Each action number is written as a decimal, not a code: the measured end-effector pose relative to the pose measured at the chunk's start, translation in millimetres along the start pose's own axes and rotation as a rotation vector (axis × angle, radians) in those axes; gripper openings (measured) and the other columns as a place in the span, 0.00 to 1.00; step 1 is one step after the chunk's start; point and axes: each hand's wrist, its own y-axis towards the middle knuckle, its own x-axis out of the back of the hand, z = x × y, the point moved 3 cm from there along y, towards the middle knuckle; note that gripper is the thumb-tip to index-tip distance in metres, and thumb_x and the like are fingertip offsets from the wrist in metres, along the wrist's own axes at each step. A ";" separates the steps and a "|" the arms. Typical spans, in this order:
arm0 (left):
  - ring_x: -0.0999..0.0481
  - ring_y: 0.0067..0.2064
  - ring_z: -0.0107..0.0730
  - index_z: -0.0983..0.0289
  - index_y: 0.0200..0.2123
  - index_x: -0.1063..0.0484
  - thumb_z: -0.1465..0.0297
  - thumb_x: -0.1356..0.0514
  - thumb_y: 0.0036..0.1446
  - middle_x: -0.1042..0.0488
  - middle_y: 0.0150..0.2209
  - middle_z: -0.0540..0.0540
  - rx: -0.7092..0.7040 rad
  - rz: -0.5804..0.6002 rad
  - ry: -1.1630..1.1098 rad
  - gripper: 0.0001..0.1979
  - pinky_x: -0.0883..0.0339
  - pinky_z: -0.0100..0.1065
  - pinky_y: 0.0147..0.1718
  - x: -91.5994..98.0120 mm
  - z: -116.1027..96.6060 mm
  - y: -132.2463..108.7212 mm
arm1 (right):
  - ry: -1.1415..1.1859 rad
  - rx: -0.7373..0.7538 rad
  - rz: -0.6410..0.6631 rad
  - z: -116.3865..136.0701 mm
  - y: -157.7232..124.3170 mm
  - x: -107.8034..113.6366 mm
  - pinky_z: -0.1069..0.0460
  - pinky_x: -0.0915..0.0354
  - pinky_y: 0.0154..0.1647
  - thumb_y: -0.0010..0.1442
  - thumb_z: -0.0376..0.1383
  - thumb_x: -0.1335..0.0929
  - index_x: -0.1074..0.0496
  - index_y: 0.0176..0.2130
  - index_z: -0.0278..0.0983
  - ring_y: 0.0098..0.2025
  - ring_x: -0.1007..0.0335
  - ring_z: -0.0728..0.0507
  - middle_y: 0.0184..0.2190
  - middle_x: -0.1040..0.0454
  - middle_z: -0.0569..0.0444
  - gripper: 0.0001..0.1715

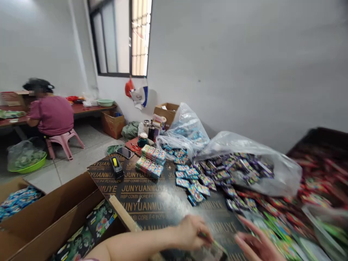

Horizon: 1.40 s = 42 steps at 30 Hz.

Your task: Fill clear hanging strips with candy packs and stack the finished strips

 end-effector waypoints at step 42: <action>0.31 0.30 0.23 0.63 0.41 0.31 0.67 0.33 0.45 0.33 0.29 0.47 0.245 -0.917 -0.746 0.18 0.35 0.26 0.32 60.3 46.7 -19.8 | 0.474 -0.386 -0.234 -73.8 -36.9 -64.0 0.49 0.31 0.39 0.44 0.50 0.27 0.54 0.61 0.47 0.47 0.30 0.42 0.46 0.31 0.50 0.53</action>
